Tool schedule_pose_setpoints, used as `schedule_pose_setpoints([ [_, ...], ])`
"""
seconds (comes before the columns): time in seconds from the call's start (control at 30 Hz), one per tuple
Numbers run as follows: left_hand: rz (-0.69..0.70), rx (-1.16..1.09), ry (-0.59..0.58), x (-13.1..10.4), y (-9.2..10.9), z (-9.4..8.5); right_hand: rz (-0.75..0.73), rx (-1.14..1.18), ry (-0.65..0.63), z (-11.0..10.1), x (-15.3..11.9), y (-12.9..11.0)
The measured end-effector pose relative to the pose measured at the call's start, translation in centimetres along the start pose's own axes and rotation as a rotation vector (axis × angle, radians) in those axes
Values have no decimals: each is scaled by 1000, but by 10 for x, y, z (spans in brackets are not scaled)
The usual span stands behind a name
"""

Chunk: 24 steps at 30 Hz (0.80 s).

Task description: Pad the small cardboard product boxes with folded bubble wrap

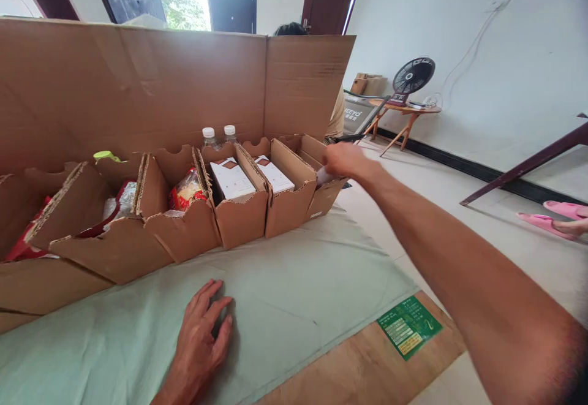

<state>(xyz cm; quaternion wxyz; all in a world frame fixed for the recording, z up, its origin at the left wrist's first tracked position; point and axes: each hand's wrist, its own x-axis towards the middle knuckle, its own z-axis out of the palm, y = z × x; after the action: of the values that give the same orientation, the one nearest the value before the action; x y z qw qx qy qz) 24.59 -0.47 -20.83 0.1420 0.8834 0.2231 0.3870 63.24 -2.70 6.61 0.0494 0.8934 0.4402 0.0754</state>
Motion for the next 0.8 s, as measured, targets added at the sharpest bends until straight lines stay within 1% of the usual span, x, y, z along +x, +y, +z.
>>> schedule_pose_setpoints([
  [0.03, -26, -32, 13, 0, 2, -2, 38, -8, 71, -10, -17, 6],
  [0.07, -61, -73, 23, 1, 5, -6, 69, 12, 177, -17, -37, 10],
  [0.1, -101, -125, 18, 2, 8, -10, 86, 34, 278, -19, -61, 13],
  [0.13, -143, -188, 1, 4, 12, -14, 79, 102, 388, -15, -87, 12],
  [0.17, -187, -262, -20, 5, 15, -18, 66, 340, 578, -6, -115, 7],
  [0.2, -238, -349, -44, 7, 17, -21, 0, 592, 635, 8, -142, -1],
  [0.23, -291, -454, -61, 9, 19, -24, -60, 811, 606, 26, -166, -14],
  [0.27, -345, -575, -66, 10, 20, -26, -119, 980, 490, 45, -188, -29],
  [0.3, -404, -700, -62, 12, 21, -27, -174, 1099, 350, 63, -204, -45],
  [0.33, -465, -813, -58, 14, 20, -29, -252, 1156, 185, 77, -215, -61],
  [0.37, -519, -898, -59, 15, 18, -30, -310, 1170, 65, 86, -220, -74],
  [0.4, -568, -942, -56, 16, 15, -31, -346, 1158, 7, 89, -220, -82],
  [0.43, -609, -937, -44, 17, 12, -32, -364, 1127, 11, 85, -215, -86],
  [0.47, -639, -880, -33, 18, 8, -34, -363, 1084, 69, 76, -206, -85],
  [0.53, -653, -699, -21, 20, 1, -39, -339, 945, 236, 45, -176, -75],
  [0.57, -642, -616, -26, 21, -2, -41, -331, 836, 282, 27, -157, -69],
  [0.6, -622, -554, -46, 22, -5, -43, -323, 690, 288, 9, -137, -65],
  [0.63, -594, -518, -75, 24, -6, -44, -310, 500, 230, -6, -115, -63],
  [0.67, -559, -505, -107, 25, -7, -45, -294, 320, 113, -18, -95, -63],
  [0.73, -476, -496, -175, 26, -7, -44, -308, 184, -80, -32, -59, -69],
  [0.8, -386, -471, -249, 27, -6, -42, -335, 133, -250, -32, -32, -79],
])
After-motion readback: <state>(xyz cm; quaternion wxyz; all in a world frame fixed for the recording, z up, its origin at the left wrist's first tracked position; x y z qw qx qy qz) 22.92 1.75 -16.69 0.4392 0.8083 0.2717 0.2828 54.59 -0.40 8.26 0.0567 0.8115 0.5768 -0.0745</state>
